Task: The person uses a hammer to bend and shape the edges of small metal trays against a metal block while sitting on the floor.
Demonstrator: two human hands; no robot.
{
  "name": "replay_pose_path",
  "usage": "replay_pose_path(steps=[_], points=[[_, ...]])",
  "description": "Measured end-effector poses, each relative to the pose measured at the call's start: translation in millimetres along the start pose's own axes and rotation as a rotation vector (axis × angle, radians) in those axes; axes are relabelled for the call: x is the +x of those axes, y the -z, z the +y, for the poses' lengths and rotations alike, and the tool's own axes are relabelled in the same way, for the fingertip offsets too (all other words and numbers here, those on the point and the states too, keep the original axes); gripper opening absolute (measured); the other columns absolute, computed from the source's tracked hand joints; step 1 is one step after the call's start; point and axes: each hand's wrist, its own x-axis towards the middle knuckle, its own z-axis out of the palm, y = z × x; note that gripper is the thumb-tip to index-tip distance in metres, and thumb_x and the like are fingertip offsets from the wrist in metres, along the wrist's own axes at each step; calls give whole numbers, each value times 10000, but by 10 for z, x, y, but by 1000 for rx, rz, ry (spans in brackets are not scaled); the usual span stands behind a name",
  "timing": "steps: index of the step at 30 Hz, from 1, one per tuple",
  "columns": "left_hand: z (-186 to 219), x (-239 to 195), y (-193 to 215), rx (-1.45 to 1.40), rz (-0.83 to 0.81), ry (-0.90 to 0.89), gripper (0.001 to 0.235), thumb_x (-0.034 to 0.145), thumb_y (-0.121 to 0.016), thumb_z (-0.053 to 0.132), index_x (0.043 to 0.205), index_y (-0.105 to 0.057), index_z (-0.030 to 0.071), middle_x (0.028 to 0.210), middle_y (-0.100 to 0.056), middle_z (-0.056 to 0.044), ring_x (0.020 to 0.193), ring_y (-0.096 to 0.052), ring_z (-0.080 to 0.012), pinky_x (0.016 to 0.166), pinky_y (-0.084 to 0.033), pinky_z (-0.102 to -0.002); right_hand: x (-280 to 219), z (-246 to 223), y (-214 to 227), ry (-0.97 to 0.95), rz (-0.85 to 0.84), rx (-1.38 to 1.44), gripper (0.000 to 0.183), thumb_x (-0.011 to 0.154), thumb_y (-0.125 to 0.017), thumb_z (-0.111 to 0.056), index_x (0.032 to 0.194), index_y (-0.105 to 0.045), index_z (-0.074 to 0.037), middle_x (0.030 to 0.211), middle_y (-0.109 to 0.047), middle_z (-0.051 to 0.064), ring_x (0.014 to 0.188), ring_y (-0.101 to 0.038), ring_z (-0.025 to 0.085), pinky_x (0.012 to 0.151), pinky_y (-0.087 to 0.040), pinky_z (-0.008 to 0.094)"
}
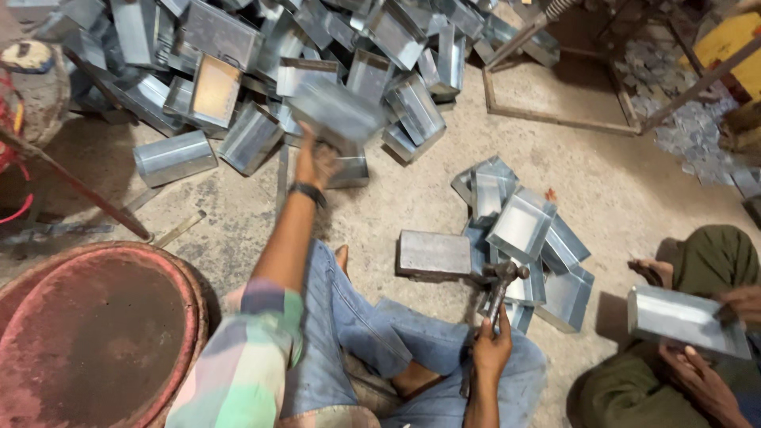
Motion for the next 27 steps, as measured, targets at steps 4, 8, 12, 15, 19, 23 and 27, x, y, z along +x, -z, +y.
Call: replay_pose_path(steps=[4, 8, 12, 15, 19, 23, 27], points=[[-121, 318, 187, 448, 447, -125, 537, 1000, -491, 643, 1100, -589, 125, 957, -634, -146, 823, -648, -266, 694, -536, -435, 55, -113, -70, -23, -4, -32, 557, 981, -600, -103, 1520, -507, -207, 610, -522, 2, 461, -436, 87, 403, -360, 285], [-1442, -219, 185, 1298, 196, 78, 666, 990, -437, 673, 1183, -601, 57, 1056, -648, -240, 992, -583, -394, 873, -457, -493, -19, -123, -94, -78, -27, -56, 569, 983, -598, -121, 1533, -497, -227, 591, -486, -10, 466, -399, 84, 411, -338, 283], [-2512, -1024, 125, 1299, 45, 193, 710, 982, -368, 643, 1512, -450, 179, 1264, -654, -288, 1236, -593, -475, 1061, -474, -484, -65, -118, -118, -53, -37, -90, 549, 991, -616, -140, 1525, -508, -208, 592, -487, -26, 477, -402, 72, 426, -333, 269], [-2732, -1114, 25, 1268, 64, 4, 636, 1039, -318, 568, 1477, -493, 142, 1245, -678, -284, 1162, -640, -488, 1008, -517, -501, -37, -131, -62, -10, -43, -39, 546, 994, -617, -142, 1527, -509, -187, 606, -488, -41, 489, -402, 57, 435, -341, 258], [-2495, -941, 116, 1271, -70, 160, 580, 1041, -310, 539, 1416, -547, 167, 1199, -681, -286, 1076, -676, -481, 920, -564, -505, -91, -113, -73, -111, -27, -12, 549, 979, -595, -147, 1518, -501, -192, 565, -465, -21, 443, -372, 73, 395, -310, 276], [-2315, -952, -87, 1487, -137, 69, 518, 1078, -368, 487, 1414, -573, 151, 1183, -692, -301, 1100, -639, -496, 969, -508, -543, -56, -176, -57, -67, -30, 33, 544, 992, -599, -138, 1524, -488, -174, 596, -498, -31, 465, -412, 53, 409, -341, 247], [-2192, -1080, -635, 1744, -200, -529, 465, 976, -633, 324, 1343, -585, 43, 1299, -634, -257, 1241, -581, -400, 1034, -490, -506, -118, -263, -114, 19, -3, 119, 551, 1013, -576, -113, 1551, -462, -148, 624, -501, -35, 489, -408, 37, 421, -342, 230]])
